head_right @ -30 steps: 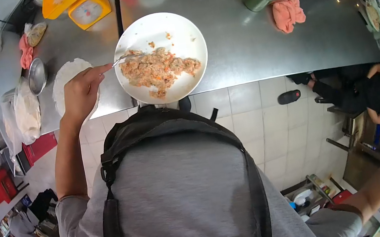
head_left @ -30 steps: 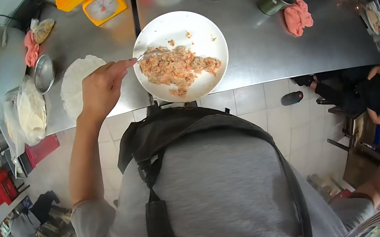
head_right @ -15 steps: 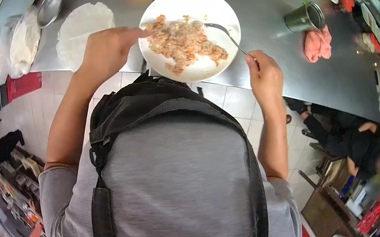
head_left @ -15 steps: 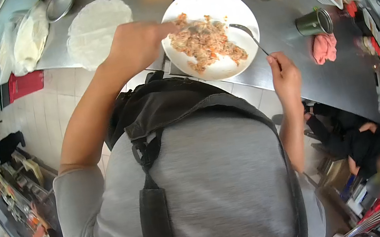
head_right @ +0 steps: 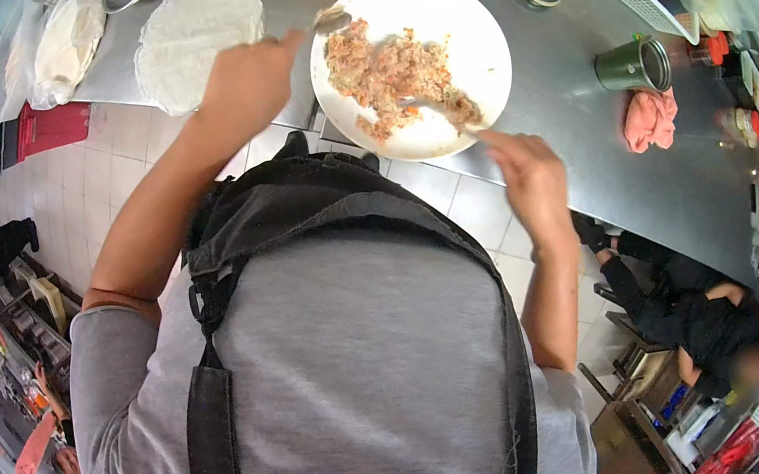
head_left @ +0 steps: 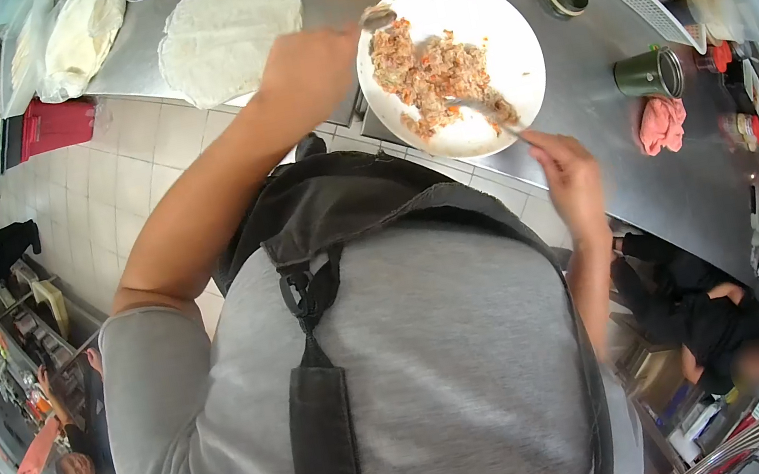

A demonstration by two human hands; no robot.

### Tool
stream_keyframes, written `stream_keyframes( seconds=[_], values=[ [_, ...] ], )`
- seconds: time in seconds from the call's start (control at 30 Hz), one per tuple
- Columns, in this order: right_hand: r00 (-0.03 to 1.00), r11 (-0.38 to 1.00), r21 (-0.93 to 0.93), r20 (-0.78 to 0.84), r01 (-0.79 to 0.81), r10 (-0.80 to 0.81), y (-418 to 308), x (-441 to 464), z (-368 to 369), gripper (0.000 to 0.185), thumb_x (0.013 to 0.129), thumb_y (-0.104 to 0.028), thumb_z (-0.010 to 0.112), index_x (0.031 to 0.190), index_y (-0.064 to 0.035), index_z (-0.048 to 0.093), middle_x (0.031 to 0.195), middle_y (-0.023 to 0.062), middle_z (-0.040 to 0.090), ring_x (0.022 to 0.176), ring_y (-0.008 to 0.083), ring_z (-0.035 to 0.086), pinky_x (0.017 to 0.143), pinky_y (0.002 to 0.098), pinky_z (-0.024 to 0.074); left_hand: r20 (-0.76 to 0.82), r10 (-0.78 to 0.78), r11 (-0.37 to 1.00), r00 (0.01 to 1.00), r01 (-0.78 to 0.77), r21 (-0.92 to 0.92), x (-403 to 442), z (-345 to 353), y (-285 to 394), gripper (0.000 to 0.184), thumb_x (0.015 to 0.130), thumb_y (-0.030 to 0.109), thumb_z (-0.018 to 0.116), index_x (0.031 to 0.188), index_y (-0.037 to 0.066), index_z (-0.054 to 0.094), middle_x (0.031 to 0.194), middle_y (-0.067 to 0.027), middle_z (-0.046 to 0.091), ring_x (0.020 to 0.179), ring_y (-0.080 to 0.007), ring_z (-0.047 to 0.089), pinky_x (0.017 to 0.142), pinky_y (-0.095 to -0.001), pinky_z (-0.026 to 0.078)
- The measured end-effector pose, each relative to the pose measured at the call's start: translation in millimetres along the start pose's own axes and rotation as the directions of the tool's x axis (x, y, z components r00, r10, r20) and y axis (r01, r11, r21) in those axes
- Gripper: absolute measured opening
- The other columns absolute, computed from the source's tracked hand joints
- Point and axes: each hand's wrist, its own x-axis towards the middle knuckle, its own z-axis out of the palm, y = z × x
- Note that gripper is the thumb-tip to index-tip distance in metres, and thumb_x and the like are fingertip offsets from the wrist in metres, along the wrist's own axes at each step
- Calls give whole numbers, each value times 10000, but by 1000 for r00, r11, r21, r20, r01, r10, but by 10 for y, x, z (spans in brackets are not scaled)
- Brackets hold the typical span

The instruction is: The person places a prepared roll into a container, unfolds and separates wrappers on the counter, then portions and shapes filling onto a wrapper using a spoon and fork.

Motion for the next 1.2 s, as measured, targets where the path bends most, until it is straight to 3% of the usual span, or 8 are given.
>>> stream_keyframes(
  seconds=[0.13, 0.2, 0.33, 0.37, 0.5, 0.63, 0.73, 1.2],
  values=[
    [999, 1000, -12, 47, 7, -6, -206, 54, 367, 192, 867, -123, 672, 1049, -126, 732, 882, 153, 690, 786, 349, 655, 716, 431, 519, 49, -48, 977, 998, 57, -204, -249, 299, 144, 333, 856, 104, 546, 1182, 121, 609, 843, -158, 692, 732, -383, 665, 670, -474, 525],
    [1000, 998, -56, -1, 15, -15, -154, 95, 465, 179, 874, -142, 667, 1040, -133, 734, 893, 150, 696, 787, 354, 661, 714, 430, 528, 96, -12, 866, 995, 59, -497, -309, 371, 155, 322, 876, 124, 540, 1191, 92, 594, 848, -176, 690, 744, -405, 657, 656, -497, 510],
    [995, 996, -51, -74, -71, 67, -166, 144, 457, 161, 890, -161, 655, 1025, -131, 737, 957, 153, 708, 866, 339, 679, 752, 411, 537, -37, 48, 898, 998, -60, -437, -411, 176, 416, 384, 846, 69, 560, 1229, 85, 591, 857, -178, 681, 753, -362, 657, 614, -454, 514],
    [990, 993, -19, -91, -114, 112, -158, 137, 433, 159, 893, -166, 654, 1022, -128, 739, 958, 150, 709, 870, 338, 679, 756, 408, 536, -220, 120, 900, 968, -199, -387, -417, 282, 441, 457, 803, 28, 583, 1257, 71, 584, 838, -171, 665, 689, -338, 653, 582, -416, 517],
    [982, 987, 8, -98, -159, 159, -7, 60, 384, 169, 903, -162, 665, 1048, -118, 738, 952, 146, 717, 818, 296, 678, 736, 371, 527, -182, 341, 919, 922, -368, -142, -332, 541, 505, 535, 774, 36, 616, 1305, 57, 560, 772, -140, 627, 638, -303, 654, 552, -388, 521],
    [972, 977, 28, -100, -210, 212, -67, 0, 347, 180, 914, -160, 675, 1076, -109, 734, 951, 150, 724, 778, 240, 681, 721, 333, 519, -172, 375, 909, 911, -397, -123, -241, 487, 487, 527, 780, 43, 613, 1304, 57, 560, 782, -140, 634, 635, -300, 656, 545, -396, 522],
    [960, 967, 54, -121, -249, 254, -98, -62, 321, 164, 899, -165, 668, 1038, -116, 741, 968, 152, 717, 836, 309, 691, 747, 372, 532, -160, 315, 921, 935, -342, -187, -325, 139, 415, 519, 793, 59, 607, 1310, 82, 561, 798, -131, 641, 634, -298, 659, 545, -407, 525],
    [919, 925, 106, -118, -364, 375, -43, -330, 91, 165, 927, -149, 645, 1053, -79, 727, 883, 172, 705, 738, 254, 666, 705, 336, 508, -42, 356, 902, 934, -355, -246, -374, 3, 284, 539, 804, 52, 593, 1332, 151, 547, 836, -120, 666, 692, -317, 665, 585, -436, 519]
  ],
)
